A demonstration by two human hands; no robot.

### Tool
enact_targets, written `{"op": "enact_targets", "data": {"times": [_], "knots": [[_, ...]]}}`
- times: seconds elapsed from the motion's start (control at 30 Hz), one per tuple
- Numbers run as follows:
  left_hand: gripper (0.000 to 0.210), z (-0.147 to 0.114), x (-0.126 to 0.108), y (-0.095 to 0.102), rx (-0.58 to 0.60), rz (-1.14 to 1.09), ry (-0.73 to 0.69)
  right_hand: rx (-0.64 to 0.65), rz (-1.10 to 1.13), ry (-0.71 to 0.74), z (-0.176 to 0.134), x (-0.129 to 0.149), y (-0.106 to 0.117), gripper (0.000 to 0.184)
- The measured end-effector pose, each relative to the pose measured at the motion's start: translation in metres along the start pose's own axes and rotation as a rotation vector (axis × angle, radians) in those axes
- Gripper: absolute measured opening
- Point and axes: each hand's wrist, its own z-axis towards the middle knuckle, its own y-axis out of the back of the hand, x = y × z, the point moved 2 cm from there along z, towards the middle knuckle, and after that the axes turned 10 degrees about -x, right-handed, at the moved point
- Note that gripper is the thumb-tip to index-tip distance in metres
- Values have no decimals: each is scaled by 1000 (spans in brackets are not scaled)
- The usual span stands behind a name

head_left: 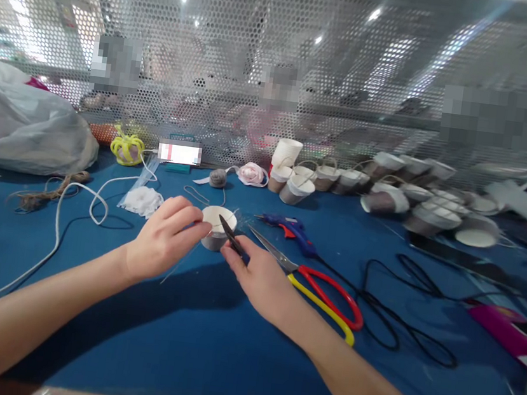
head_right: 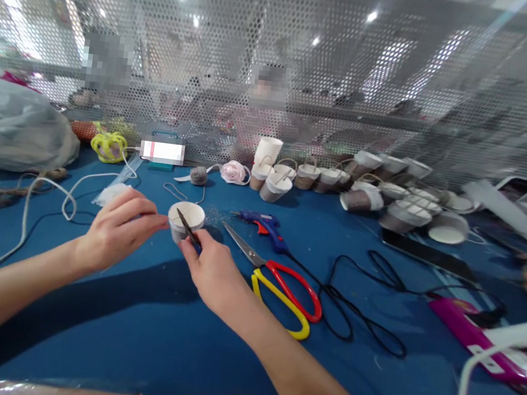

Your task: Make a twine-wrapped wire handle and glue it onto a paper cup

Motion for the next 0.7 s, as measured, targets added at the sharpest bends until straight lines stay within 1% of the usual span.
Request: {"op": "enact_targets", "data": {"times": [0.03, 0.07, 0.1, 0.13, 0.17, 0.23, 0.27, 0.3, 0.33, 0.37, 0.43, 0.5, 0.57, 0.63, 0.7], "knots": [[8, 0, 0, -1, 10, -48, 61, -11, -6, -2, 0, 0, 0, 28], [7, 1, -1, -2, 14, -116, 171, -26, -8, 2, 1, 0, 0, 27], [6, 1, 0, -4, 14, -210, 342, -48, -7, 10, 1, 0, 0, 26], [7, 0, 1, -7, 15, -338, 568, -81, -10, 23, 2, 0, 0, 24], [10, -1, 1, -11, 26, -498, 844, -120, -17, 35, 3, -1, -1, 21], [17, -7, -2, -20, 69, -892, 1400, -182, -43, 50, 4, -1, -1, 18], [19, -9, -5, -24, 83, -1068, 1607, -191, -54, 49, 5, -2, -1, 18], [20, -10, -8, -26, 82, -1206, 1741, -186, -54, 44, 5, -2, -1, 18], [20, -10, -9, -27, 68, -1289, 1808, -165, -39, 40, 5, -2, -1, 19], [19, -11, -9, -27, 44, -1321, 1825, -136, -11, 40, 4, -2, -1, 20], [18, -11, -8, -25, 7, -1301, 1795, -73, 54, 50, 2, -1, -1, 24], [17, -12, -7, -24, -4, -1266, 1768, -23, 96, 61, 0, 1, -1, 28], [18, -11, -8, -24, 8, -1262, 1756, -7, 112, 79, -1, 1, -3, 29], [20, -10, -11, -24, 30, -1263, 1742, -21, 112, 93, -2, 1, -3, 27], [21, -9, -13, -23, 89, -1228, 1688, -47, 99, 94, -1, 0, -3, 24]]}}
